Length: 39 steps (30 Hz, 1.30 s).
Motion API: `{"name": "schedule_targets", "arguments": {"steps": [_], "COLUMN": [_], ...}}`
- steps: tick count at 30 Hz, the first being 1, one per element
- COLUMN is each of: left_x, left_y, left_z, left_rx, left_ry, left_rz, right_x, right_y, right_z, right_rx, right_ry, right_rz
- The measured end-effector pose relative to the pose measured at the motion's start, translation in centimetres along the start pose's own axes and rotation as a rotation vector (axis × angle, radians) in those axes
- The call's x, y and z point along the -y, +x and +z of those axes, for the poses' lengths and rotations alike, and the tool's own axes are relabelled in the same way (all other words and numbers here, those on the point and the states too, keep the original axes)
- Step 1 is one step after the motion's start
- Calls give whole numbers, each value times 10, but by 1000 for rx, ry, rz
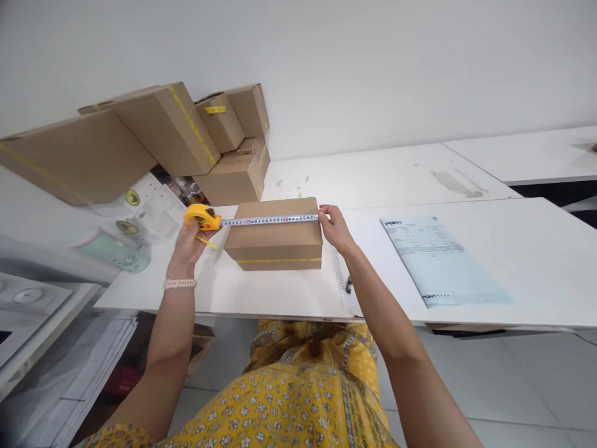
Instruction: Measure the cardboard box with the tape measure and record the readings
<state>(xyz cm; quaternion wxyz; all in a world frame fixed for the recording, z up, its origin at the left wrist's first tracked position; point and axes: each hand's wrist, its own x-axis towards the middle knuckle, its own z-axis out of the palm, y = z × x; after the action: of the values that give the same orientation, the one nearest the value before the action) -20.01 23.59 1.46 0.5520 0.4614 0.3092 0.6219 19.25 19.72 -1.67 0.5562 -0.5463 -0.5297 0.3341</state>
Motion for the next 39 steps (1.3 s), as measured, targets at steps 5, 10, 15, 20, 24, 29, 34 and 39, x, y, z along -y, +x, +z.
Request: {"name": "schedule_targets", "arguments": {"steps": [5,10,15,20,24,29,34,39], "left_x": [-30,33,65,57,65,83,88,86], "left_y": [-80,-172,-191,-174,-157,-151,-155,-148], "left_z": [48,102,133,144,153,173,190,193], "left_rx": [-140,-231,-224,-112,-57,-49,-1,-55], "left_ry": [37,57,-32,-54,-77,-52,-36,-50], "left_rz": [95,-119,-180,-199,-241,-245,-258,-267], "right_x": [40,45,31,21,15,10,11,15], "right_y": [26,58,74,84,95,105,105,107], "right_z": [-11,20,52,63,65,68,67,70], "right_rx": [94,254,363,326,307,282,269,257], "right_ry": [-3,5,-152,-320,-268,-269,-318,-444], "right_rz": [-121,-145,-172,-168,-154,-132,-110,-48]}}
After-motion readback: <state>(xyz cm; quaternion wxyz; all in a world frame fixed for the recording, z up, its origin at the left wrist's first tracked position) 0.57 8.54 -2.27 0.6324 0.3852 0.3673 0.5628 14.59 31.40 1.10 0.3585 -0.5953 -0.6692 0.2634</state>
